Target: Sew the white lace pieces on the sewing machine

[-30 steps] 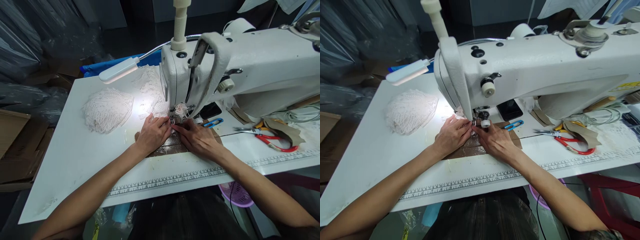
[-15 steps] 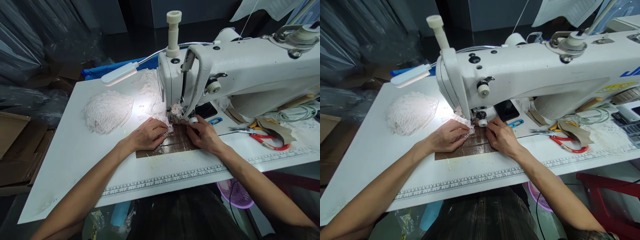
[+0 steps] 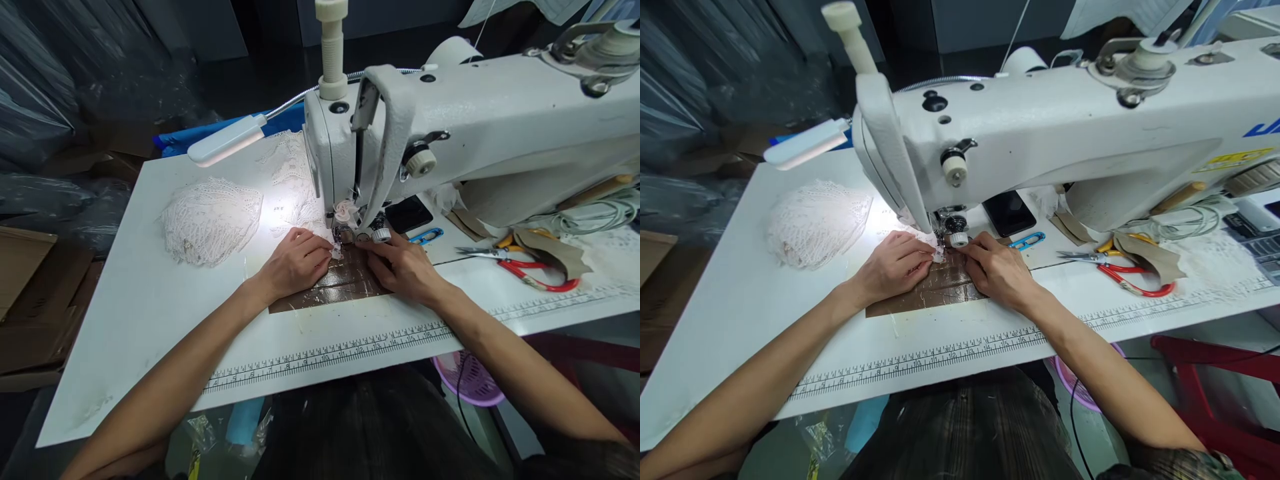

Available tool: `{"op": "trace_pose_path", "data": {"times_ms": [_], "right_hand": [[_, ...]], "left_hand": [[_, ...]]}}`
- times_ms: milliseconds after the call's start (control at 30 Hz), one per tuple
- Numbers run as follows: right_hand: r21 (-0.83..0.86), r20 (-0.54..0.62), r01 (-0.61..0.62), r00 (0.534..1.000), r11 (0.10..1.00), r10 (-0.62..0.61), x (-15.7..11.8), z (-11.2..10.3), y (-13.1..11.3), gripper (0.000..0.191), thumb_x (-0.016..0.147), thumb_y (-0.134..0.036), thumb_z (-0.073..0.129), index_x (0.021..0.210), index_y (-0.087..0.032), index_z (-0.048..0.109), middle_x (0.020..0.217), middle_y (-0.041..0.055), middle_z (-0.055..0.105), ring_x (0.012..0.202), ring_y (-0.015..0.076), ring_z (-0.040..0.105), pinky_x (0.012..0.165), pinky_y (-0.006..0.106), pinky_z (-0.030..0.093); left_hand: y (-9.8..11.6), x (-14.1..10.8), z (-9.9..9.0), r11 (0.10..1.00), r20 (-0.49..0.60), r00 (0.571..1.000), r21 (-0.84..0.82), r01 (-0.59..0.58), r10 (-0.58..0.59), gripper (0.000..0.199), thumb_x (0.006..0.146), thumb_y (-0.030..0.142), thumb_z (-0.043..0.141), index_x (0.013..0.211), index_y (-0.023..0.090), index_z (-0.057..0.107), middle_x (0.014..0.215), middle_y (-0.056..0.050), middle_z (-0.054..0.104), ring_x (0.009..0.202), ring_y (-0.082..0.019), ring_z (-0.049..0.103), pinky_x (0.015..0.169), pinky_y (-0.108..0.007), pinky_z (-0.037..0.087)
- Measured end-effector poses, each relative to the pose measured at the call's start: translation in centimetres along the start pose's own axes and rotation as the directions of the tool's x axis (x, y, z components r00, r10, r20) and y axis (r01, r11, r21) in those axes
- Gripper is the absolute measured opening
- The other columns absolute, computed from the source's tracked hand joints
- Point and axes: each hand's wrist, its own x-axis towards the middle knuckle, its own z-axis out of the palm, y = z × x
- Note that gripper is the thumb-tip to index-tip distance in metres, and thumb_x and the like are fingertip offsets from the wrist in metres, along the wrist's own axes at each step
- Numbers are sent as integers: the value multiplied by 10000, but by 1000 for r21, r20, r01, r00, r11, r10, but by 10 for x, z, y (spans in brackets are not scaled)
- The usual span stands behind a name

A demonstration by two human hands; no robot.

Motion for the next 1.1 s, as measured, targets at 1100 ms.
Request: {"op": "trace_pose_path", "data": {"times_ms": [1100], "right_hand": [[-430, 102, 237, 971, 871, -214, -16, -37, 56, 324, 982, -235, 346, 980, -130, 652, 969, 152, 664, 846, 263, 587, 740, 405, 400]], "left_hand": [[0, 1, 5, 869, -13, 937, -378, 318, -349, 109, 844, 240, 626, 900, 147, 615, 795, -38, 678, 640, -106, 599, 554, -240, 504]]}}
